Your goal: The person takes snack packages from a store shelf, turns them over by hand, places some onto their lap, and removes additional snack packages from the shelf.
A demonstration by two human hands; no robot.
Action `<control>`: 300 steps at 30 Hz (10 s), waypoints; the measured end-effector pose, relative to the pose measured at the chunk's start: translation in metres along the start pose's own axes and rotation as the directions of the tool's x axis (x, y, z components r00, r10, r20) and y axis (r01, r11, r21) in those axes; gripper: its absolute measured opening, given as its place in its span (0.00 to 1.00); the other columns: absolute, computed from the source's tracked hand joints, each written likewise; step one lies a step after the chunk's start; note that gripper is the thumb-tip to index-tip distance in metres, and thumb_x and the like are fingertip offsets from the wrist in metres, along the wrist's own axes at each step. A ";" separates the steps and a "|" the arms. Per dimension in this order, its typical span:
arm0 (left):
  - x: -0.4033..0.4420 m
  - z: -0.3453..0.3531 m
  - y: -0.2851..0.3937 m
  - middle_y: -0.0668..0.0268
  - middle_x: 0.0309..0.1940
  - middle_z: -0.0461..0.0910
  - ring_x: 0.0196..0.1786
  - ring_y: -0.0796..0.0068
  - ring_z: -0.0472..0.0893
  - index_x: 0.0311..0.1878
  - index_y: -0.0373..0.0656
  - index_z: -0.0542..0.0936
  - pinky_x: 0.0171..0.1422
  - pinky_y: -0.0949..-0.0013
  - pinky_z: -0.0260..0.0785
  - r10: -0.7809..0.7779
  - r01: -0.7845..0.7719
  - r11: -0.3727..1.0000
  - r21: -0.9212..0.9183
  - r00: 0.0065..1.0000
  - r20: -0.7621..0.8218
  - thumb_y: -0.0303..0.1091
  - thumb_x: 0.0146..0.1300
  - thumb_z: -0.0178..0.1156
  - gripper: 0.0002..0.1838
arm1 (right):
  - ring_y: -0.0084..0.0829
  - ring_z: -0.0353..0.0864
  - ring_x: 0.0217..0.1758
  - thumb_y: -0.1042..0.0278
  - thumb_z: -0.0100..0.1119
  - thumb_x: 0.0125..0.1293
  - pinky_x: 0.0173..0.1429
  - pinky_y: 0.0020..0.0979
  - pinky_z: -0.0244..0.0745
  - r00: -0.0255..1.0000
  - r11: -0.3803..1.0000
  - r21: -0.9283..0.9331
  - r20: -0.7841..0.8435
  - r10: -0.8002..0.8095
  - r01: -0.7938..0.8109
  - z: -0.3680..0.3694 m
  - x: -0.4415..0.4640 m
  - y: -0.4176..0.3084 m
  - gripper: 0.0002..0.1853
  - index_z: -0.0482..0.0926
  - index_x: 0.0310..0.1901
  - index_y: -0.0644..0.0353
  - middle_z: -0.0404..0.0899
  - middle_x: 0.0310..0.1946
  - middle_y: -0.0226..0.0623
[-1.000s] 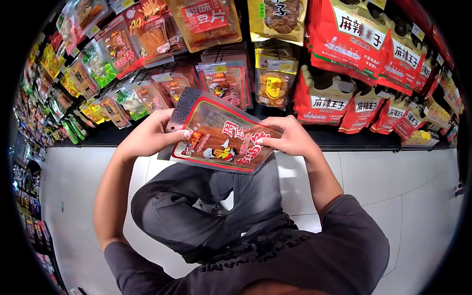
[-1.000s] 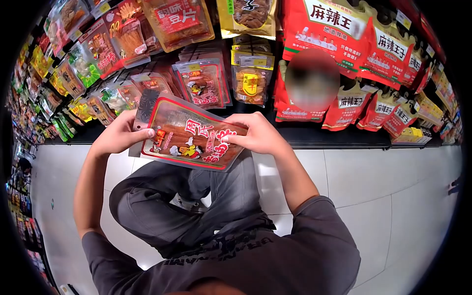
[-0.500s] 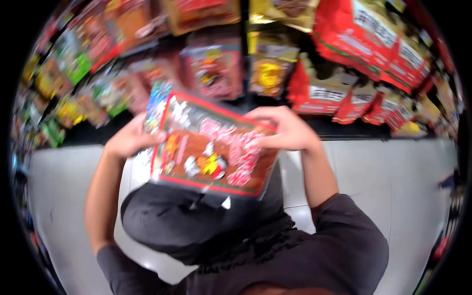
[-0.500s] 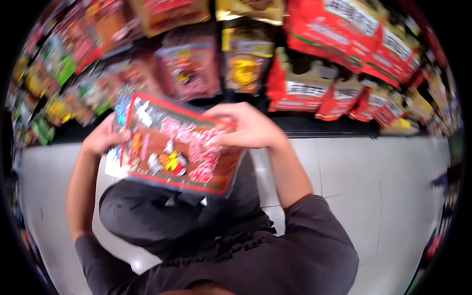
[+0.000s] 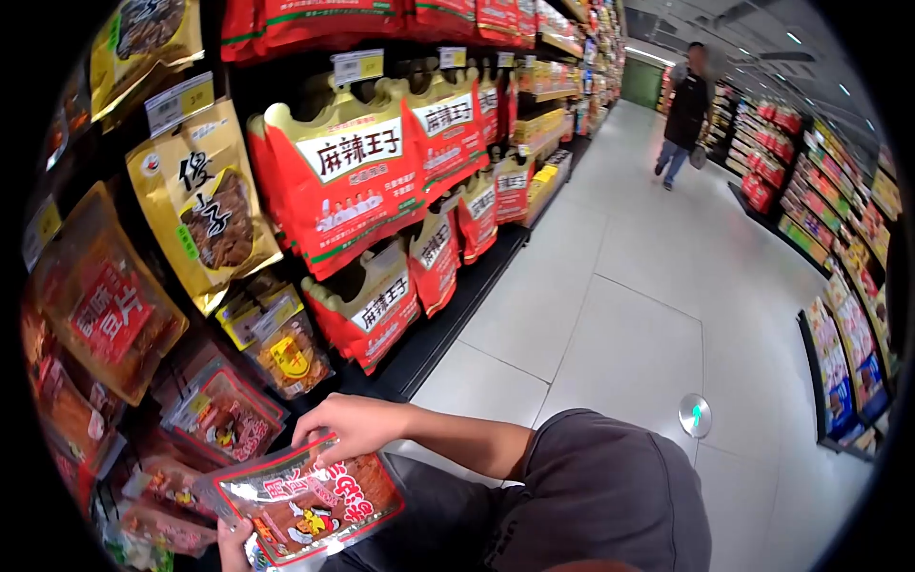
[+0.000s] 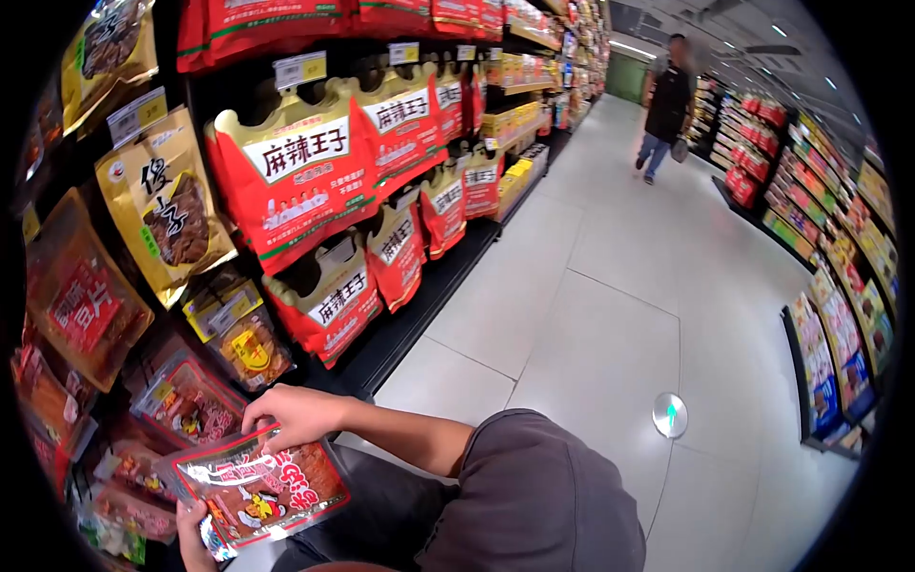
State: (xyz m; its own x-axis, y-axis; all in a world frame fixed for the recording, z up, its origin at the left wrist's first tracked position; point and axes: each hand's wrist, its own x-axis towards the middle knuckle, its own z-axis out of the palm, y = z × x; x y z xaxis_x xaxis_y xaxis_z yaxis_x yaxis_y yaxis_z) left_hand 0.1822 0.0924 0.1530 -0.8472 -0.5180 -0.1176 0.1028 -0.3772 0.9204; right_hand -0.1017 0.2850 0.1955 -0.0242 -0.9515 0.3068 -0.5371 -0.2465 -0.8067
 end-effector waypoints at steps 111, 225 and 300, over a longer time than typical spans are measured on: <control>-0.005 -0.038 -0.039 0.60 0.47 0.74 0.45 0.77 0.79 0.58 0.39 0.61 0.49 0.72 0.73 0.552 -0.470 0.823 0.319 0.793 -0.258 0.19 0.56 0.67 0.30 | 0.24 0.78 0.46 0.73 0.66 0.57 0.52 0.28 0.73 0.970 0.902 0.388 0.215 0.111 -0.190 0.092 0.132 0.040 0.16 0.79 0.47 0.68 0.81 0.45 0.36; -0.020 -0.098 -0.044 0.55 0.72 0.57 0.67 0.70 0.67 0.74 0.34 0.53 0.69 0.67 0.62 0.513 -0.364 0.841 0.401 0.774 -0.373 0.18 0.63 0.59 0.38 | 0.29 0.74 0.59 0.79 0.48 0.70 0.64 0.29 0.67 0.966 0.868 0.448 -0.229 -0.121 0.215 0.208 0.157 0.078 0.19 0.66 0.62 0.70 0.75 0.55 0.45; -0.170 -0.035 -0.055 0.64 0.29 0.83 0.33 0.87 0.78 0.48 0.37 0.74 0.32 0.76 0.67 0.117 0.406 0.744 0.530 0.702 -0.702 0.25 0.58 0.67 0.16 | 0.15 0.79 0.44 0.71 0.54 0.70 0.50 0.22 0.74 0.528 0.694 0.348 0.847 0.055 -0.631 0.158 0.095 0.073 0.14 0.72 0.54 0.68 0.83 0.40 0.36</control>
State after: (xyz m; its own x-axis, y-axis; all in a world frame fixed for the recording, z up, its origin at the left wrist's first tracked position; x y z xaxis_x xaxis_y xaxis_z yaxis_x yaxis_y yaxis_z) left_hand 0.3392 0.1742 0.1096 -0.2170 -0.9471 -0.2363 -0.5438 -0.0837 0.8350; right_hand -0.0105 0.1478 0.0857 0.6723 -0.6721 -0.3102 -0.0638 0.3649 -0.9289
